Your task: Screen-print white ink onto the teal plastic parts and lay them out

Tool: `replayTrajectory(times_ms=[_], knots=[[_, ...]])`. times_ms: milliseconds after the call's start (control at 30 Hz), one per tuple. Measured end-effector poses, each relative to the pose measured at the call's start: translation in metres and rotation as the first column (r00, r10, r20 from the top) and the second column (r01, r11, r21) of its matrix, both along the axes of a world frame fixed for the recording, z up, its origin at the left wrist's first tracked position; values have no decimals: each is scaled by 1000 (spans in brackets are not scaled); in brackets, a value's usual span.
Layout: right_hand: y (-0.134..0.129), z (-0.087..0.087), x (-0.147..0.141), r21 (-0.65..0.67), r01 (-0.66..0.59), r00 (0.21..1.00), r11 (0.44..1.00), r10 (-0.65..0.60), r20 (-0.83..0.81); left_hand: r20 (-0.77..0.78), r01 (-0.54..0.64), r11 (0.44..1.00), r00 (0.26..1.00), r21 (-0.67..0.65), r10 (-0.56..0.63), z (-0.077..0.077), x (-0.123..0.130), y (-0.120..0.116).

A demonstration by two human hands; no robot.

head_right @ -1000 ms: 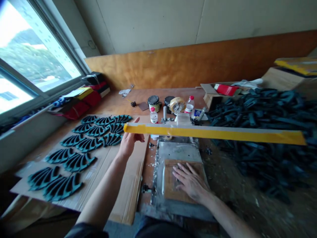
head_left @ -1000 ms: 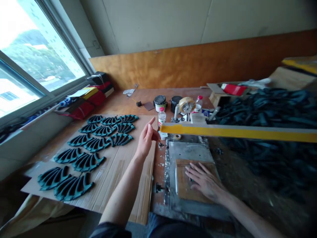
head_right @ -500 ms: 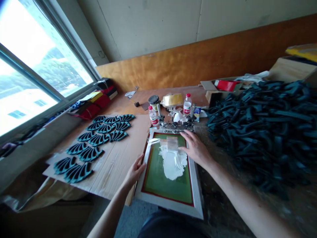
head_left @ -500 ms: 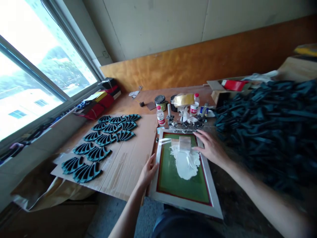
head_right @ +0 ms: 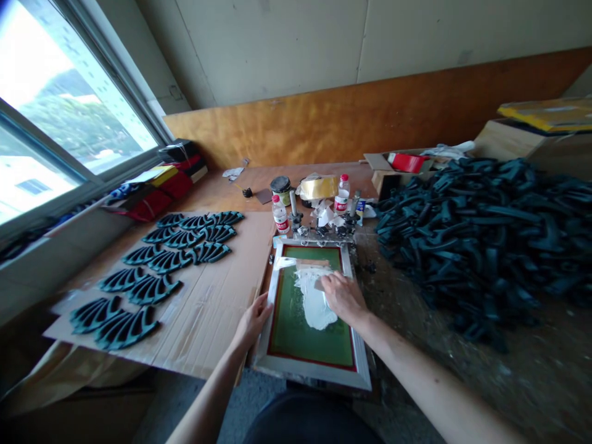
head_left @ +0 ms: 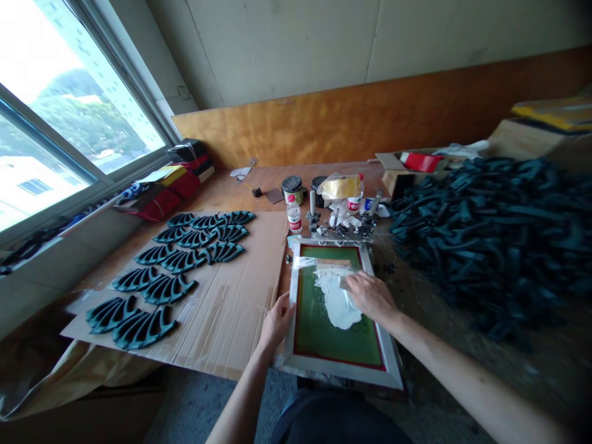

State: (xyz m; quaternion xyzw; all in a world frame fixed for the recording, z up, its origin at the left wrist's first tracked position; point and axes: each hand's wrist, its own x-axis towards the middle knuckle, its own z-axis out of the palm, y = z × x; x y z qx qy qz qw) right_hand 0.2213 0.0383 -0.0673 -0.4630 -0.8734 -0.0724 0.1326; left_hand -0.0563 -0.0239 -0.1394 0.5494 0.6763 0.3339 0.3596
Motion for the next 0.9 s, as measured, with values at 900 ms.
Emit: replayTrajectory(times_ms=[900], knots=[[45, 64, 0, 20, -43, 981, 999, 46, -186, 475, -21, 1000, 880, -19, 27, 49, -3, -7]])
